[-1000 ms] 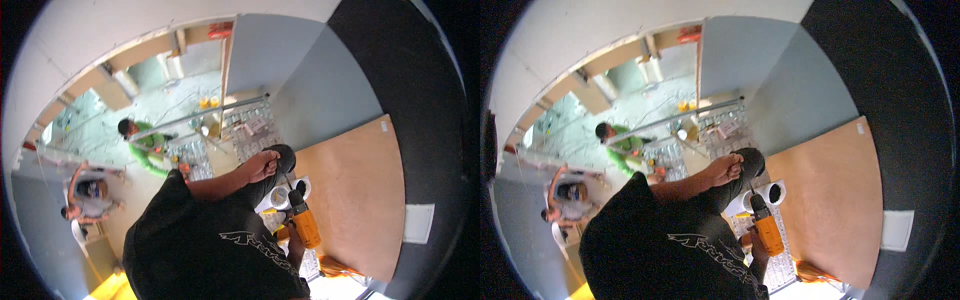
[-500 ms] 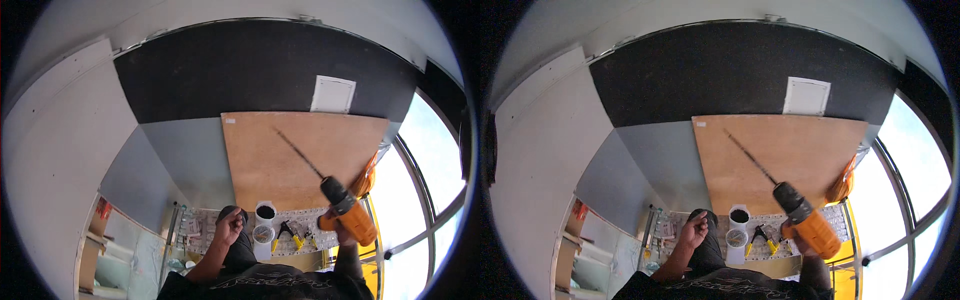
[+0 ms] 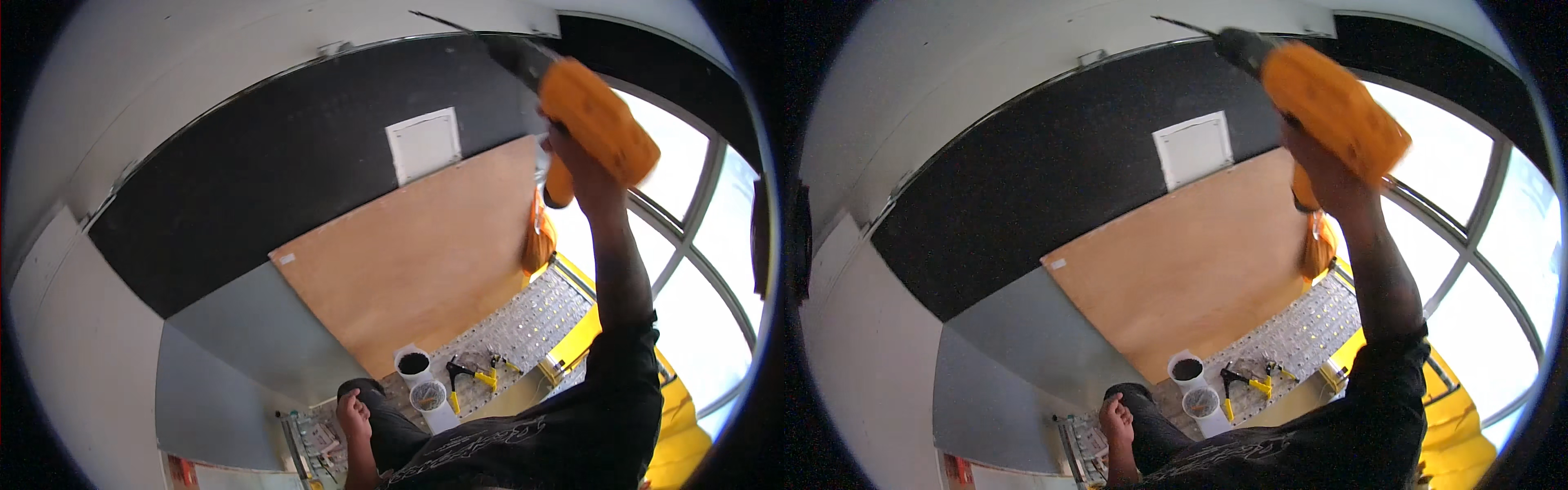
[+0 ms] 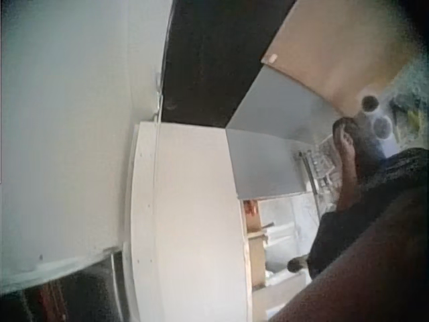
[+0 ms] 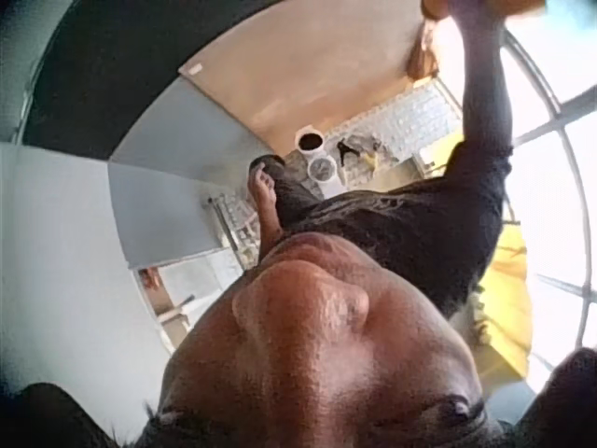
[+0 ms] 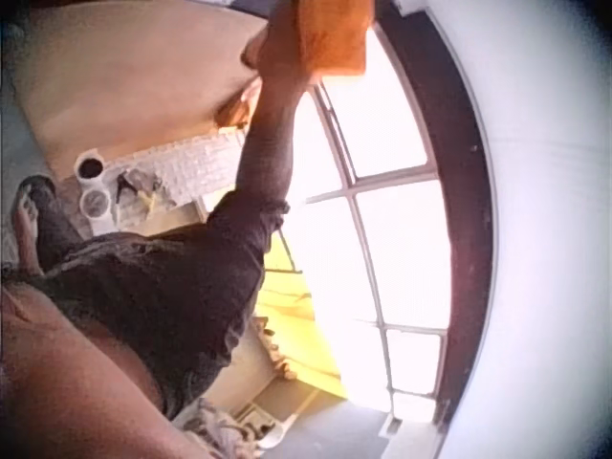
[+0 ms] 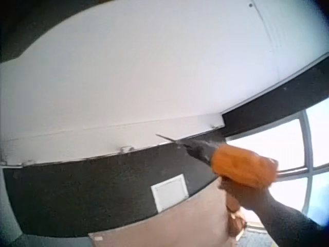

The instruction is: The person receives a length of trim from an assistant, positions it along the upper edge of a wall opening while standing on scaffolding, and secures it using a power drill and screws.

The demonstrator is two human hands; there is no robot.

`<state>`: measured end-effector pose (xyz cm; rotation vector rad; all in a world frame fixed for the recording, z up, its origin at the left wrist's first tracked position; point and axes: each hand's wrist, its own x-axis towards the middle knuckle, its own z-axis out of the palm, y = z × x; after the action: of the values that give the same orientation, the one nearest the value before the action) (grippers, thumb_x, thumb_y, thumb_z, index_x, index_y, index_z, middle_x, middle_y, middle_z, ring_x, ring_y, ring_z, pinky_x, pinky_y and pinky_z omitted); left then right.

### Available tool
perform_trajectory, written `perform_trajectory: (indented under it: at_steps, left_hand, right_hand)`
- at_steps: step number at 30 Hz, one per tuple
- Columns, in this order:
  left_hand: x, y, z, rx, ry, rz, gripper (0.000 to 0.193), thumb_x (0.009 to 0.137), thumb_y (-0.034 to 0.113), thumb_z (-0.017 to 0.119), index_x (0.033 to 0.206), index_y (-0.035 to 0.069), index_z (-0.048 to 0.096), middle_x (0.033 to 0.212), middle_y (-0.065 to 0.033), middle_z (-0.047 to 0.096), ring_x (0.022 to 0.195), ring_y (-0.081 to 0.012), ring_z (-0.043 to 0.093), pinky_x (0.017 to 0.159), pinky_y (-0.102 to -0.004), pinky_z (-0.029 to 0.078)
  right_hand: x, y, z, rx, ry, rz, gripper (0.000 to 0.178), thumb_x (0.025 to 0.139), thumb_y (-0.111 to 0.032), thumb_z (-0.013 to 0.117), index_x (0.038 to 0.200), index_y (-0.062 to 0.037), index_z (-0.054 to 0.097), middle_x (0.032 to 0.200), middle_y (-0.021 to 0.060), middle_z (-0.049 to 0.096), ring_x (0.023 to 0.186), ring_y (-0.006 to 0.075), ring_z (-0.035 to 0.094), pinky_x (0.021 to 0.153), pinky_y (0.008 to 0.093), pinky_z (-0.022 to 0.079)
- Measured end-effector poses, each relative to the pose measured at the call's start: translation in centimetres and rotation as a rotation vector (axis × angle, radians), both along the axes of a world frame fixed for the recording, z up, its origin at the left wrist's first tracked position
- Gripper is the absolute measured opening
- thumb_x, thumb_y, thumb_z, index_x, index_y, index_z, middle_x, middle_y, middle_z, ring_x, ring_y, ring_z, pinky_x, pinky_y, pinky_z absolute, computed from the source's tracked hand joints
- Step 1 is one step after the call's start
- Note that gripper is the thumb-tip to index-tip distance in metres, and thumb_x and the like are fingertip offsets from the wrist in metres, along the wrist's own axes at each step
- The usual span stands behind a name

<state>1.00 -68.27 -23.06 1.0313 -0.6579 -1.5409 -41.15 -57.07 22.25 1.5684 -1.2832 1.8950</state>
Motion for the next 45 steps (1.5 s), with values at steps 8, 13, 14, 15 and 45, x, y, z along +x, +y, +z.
perform_trajectory:
  at_steps: [8,13,14,15,45]
  left_hand:
    - [-0.5,-0.2,0.8,-0.145,-0.014,-0.04,0.007,0.091,0.014,0.06,0.088,0.008,0.061,0.06,0.0029,0.032,0.042,-0.0082,0.029,0.038,-0.0246,0.024]
    - [0.8,-0.1,1.2,-0.106,-0.059,0.035,0.008,0.091,0.014,0.058,0.087,0.007,0.06,0.059,0.0022,0.031,0.042,-0.0083,0.026,0.037,-0.0256,0.022]
    - [0.9,-0.1,1.3,-0.108,-0.06,0.038,0.008,0.091,0.014,0.058,0.087,0.007,0.06,0.059,0.0022,0.031,0.042,-0.0083,0.026,0.037,-0.0256,0.022]
    - [1.1,0.1,1.6,-0.088,-0.081,0.062,0.008,0.091,0.013,0.058,0.087,0.007,0.06,0.059,0.0023,0.031,0.042,-0.0082,0.026,0.037,-0.0255,0.022]
    - [0.9,-2.9,1.1,-0.029,-0.118,0.107,0.01,0.092,0.012,0.055,0.093,0.006,0.063,0.058,0.0021,0.031,0.041,-0.0092,0.025,0.037,-0.0268,0.024]
  right_hand:
    - [-9.3,-6.3,8.8,-0.047,-0.023,0.04,0.02,0.086,-0.018,0.069,0.101,-0.0043,0.063,0.082,0.0053,0.065,0.07,0.0119,0.063,0.064,0.026,0.052]
    - [-12.3,-10.8,12.1,-0.053,-0.203,0.253,0.013,0.083,-0.004,0.062,0.094,-0.0072,0.058,0.073,0.0018,0.057,0.052,0.014,0.056,0.048,0.0303,0.049]
    - [-12.8,-11.4,12.3,-0.055,-0.204,0.257,0.013,0.083,-0.004,0.062,0.094,-0.0072,0.058,0.073,0.0018,0.057,0.052,0.014,0.056,0.048,0.0303,0.049]
    - [-12.3,-11.8,12.5,-0.079,-0.237,0.251,0.012,0.082,-0.004,0.062,0.094,-0.0073,0.058,0.072,0.0018,0.057,0.053,0.0138,0.056,0.048,0.0296,0.049]
    - [-15.8,-16.7,14.9,-0.094,-0.293,0.254,0.014,0.083,-0.004,0.062,0.096,-0.0067,0.057,0.073,0.0038,0.057,0.056,0.0154,0.057,0.049,0.0303,0.05]
